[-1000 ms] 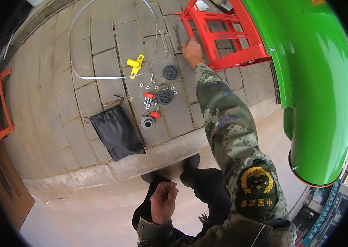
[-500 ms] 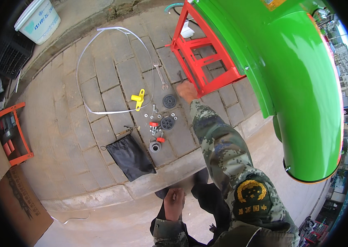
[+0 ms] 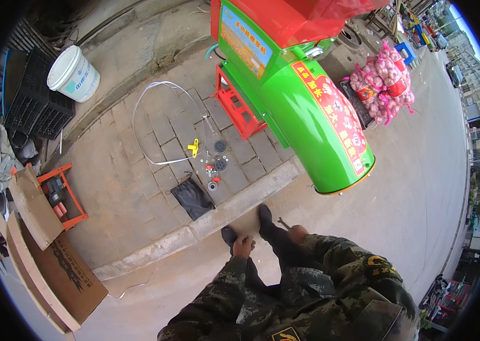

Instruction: The person assembles a green and red machine by inserting bolts and tightening them with a hammer and wrench. They work on multiple fasteners along the machine's edge, occasionally standing to reposition the unit before resuming tightening.

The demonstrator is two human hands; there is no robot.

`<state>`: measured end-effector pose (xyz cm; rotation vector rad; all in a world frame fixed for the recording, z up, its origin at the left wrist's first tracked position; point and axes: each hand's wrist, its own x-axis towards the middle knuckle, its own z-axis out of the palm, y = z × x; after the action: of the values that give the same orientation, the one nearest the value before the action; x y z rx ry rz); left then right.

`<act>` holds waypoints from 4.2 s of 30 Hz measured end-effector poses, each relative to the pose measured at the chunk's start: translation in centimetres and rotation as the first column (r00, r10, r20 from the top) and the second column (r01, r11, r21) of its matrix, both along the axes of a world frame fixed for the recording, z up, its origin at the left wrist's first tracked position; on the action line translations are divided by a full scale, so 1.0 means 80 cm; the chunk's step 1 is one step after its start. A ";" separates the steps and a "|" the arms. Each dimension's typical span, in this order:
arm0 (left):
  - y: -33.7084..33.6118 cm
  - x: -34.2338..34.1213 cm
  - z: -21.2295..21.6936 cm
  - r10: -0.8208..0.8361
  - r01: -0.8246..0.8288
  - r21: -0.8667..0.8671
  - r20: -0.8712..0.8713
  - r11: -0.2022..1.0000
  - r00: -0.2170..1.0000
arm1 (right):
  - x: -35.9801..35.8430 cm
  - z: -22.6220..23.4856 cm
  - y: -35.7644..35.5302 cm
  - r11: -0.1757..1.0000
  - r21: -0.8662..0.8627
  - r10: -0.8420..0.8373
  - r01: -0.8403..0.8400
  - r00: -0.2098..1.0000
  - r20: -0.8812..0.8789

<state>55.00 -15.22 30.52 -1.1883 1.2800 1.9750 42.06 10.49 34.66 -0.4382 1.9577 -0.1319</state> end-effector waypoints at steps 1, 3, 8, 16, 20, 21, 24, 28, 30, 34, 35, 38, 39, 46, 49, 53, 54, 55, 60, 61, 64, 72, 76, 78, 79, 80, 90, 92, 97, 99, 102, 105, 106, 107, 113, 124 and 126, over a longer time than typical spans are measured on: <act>-0.005 -0.022 0.012 -0.031 0.031 0.013 0.009 0.999 0.999 | 0.016 0.029 0.042 0.986 0.142 0.073 -0.081 0.995 0.061; -0.008 -0.055 0.041 -0.061 0.059 -0.020 -0.148 0.998 0.987 | 0.044 0.068 0.123 0.763 0.348 -0.549 0.544 0.830 -0.094; 0.013 -0.132 0.088 -0.162 0.145 -0.096 -0.199 0.985 0.967 | 0.099 0.084 0.311 0.643 0.449 -0.649 0.620 0.753 -0.110; 0.131 -0.250 0.180 -0.323 0.239 -0.289 -0.288 0.927 0.902 | 0.054 0.105 0.424 0.046 0.363 -0.989 0.930 0.094 -0.114; 0.215 -0.321 0.245 -0.082 0.046 -0.161 -0.224 0.986 0.971 | -0.004 0.165 0.463 -0.076 0.202 -0.996 0.976 -0.065 -0.061; 0.232 -0.338 0.254 -0.045 0.009 -0.179 -0.198 0.984 0.979 | -0.019 0.176 0.477 -0.065 0.173 -0.996 0.983 -0.054 -0.067; 0.269 -0.384 0.265 -0.025 -0.023 -0.208 -0.222 0.978 0.975 | -0.058 0.202 0.529 -0.049 0.057 -0.996 0.997 -0.045 -0.076; 0.299 -0.421 0.256 -0.082 0.029 -0.496 -0.086 0.868 0.993 | -0.106 0.222 0.590 -0.047 -0.043 -0.998 0.998 -0.048 -0.035; 0.316 -0.431 0.250 -0.088 0.104 -0.618 0.056 0.779 0.994 | -0.135 0.223 0.612 -0.010 -0.052 -0.999 0.999 -0.012 -0.038; 0.344 -0.433 0.240 0.037 0.056 -0.734 0.110 0.677 0.993 | -0.203 0.201 0.655 0.042 -0.025 -0.999 0.999 0.042 -0.018; 0.348 -0.431 0.238 0.061 0.020 -0.738 0.083 0.674 0.995 | -0.223 0.189 0.667 0.058 -0.027 -0.998 0.998 0.058 -0.020; 0.353 -0.421 0.229 0.083 -0.066 -0.779 -0.017 0.624 0.996 | -0.273 0.149 0.710 0.246 -0.070 -0.964 0.967 0.237 -0.120; 0.353 -0.420 0.227 0.141 -0.161 -0.751 -0.091 0.640 0.986 | -0.295 0.134 0.722 0.337 -0.100 -0.933 0.936 0.317 -0.172; 0.361 -0.422 0.247 0.324 -0.465 -0.509 -0.344 0.725 0.881 | -0.458 0.090 0.733 0.499 -0.125 -0.859 0.858 0.470 -0.205; 0.365 -0.430 0.262 0.329 -0.487 -0.470 -0.380 0.736 0.864 | -0.554 0.103 0.684 0.533 -0.184 -0.846 0.826 0.513 -0.146; 0.373 -0.422 0.262 0.368 -0.499 -0.477 -0.346 0.723 0.863 | -0.675 0.125 0.604 0.626 -0.145 -0.780 0.767 0.622 -0.078; 0.376 -0.416 0.259 0.370 -0.516 -0.476 -0.369 0.712 0.852 | -0.704 0.126 0.586 0.618 -0.160 -0.782 0.769 0.622 -0.036; 0.379 -0.411 0.255 0.404 -0.513 -0.494 -0.316 0.702 0.858 | -0.731 0.126 0.568 0.653 -0.224 -0.749 0.723 0.660 -0.053; 0.406 -0.426 0.269 0.643 -0.399 -0.772 0.016 0.495 0.766 | -0.866 0.113 0.503 0.763 -0.236 -0.632 0.601 0.771 -0.079; 0.411 -0.443 0.282 0.681 -0.324 -0.803 0.135 0.501 0.719 | -0.890 0.112 0.491 0.771 -0.239 -0.621 0.591 0.780 -0.073; 0.441 -0.514 0.347 0.782 -0.277 -0.768 0.423 0.578 0.458 | -0.948 0.127 0.464 0.781 -0.248 -0.599 0.574 0.800 -0.034; 0.445 -0.634 0.437 -0.574 0.718 0.183 0.742 0.671 0.347 | -1.107 0.163 0.400 0.858 -0.302 -0.459 0.416 0.884 -0.085; 0.438 -0.646 0.431 -0.821 0.899 0.216 0.527 0.380 0.220 | -1.171 0.160 0.350 0.887 -0.276 -0.396 0.369 0.917 -0.048; 0.427 -0.663 0.424 -0.875 0.949 0.155 0.450 0.274 0.180 | -1.204 0.160 0.310 0.877 -0.268 -0.413 0.400 0.911 0.009; 0.419 -0.676 0.420 -0.881 0.955 0.142 0.441 0.259 0.173 | -1.221 0.163 0.289 0.893 -0.357 -0.338 0.276 0.933 -0.125; 0.409 -0.690 0.416 -0.890 0.964 0.116 0.422 0.239 0.170 | -1.241 0.166 0.263 0.852 -0.354 -0.418 0.385 0.908 -0.019; 0.359 -0.841 0.405 -0.662 0.676 0.249 0.589 0.694 0.463 | -1.416 0.221 -0.037 0.768 -0.318 -0.444 0.556 0.820 0.360; 0.363 -0.866 0.404 -0.580 0.585 0.231 0.624 0.778 0.524 | -1.436 0.217 -0.103 0.810 -0.328 -0.359 0.486 0.854 0.377; 0.390 -0.920 0.385 -0.295 0.288 0.137 0.720 0.948 0.628 | -1.445 0.195 -0.244 0.880 -0.440 -0.098 0.176 0.976 0.193; 0.409 -0.941 0.367 -0.141 0.125 0.078 0.760 0.989 0.634 | -1.436 0.182 -0.287 0.890 -0.438 -0.004 0.124 0.964 0.265; 0.447 -0.966 0.323 0.151 -0.167 -0.066 0.809 0.984 0.568 | -1.400 0.147 -0.338 0.886 -0.451 0.071 0.108 0.930 0.361; 0.492 -0.984 0.252 0.576 -0.560 -0.334 0.746 0.758 0.335 | -1.352 0.098 -0.382 0.853 -0.479 0.064 0.208 0.869 0.491; 0.508 -0.988 0.228 0.689 -0.659 -0.414 0.690 0.628 0.222 | -1.338 0.083 -0.387 0.863 -0.439 0.025 0.251 0.846 0.533; 0.520 -0.992 0.203 0.784 -0.724 -0.479 0.606 0.496 0.136 | -1.327 0.069 -0.393 0.851 -0.480 0.079 0.215 0.850 0.521; 0.502 -1.020 0.100 0.987 -0.850 -0.514 0.042 -0.114 -0.158 | -1.284 0.054 -0.398 0.770 -0.546 0.152 0.329 0.737 0.658; 0.421 -0.980 -0.108 0.687 -0.449 -0.546 -0.380 -0.707 -0.619 | -1.285 0.111 -0.415 0.592 -0.584 0.374 0.556 0.452 0.810; 0.417 -0.963 -0.119 0.645 -0.458 -0.455 -0.512 -0.764 -0.567 | -1.290 0.121 -0.423 0.580 -0.598 0.442 0.553 0.402 0.802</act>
<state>-22.02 18.14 20.96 -4.3283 -0.1153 1.3387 -61.12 -23.35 44.31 -0.6828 0.5861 -1.1762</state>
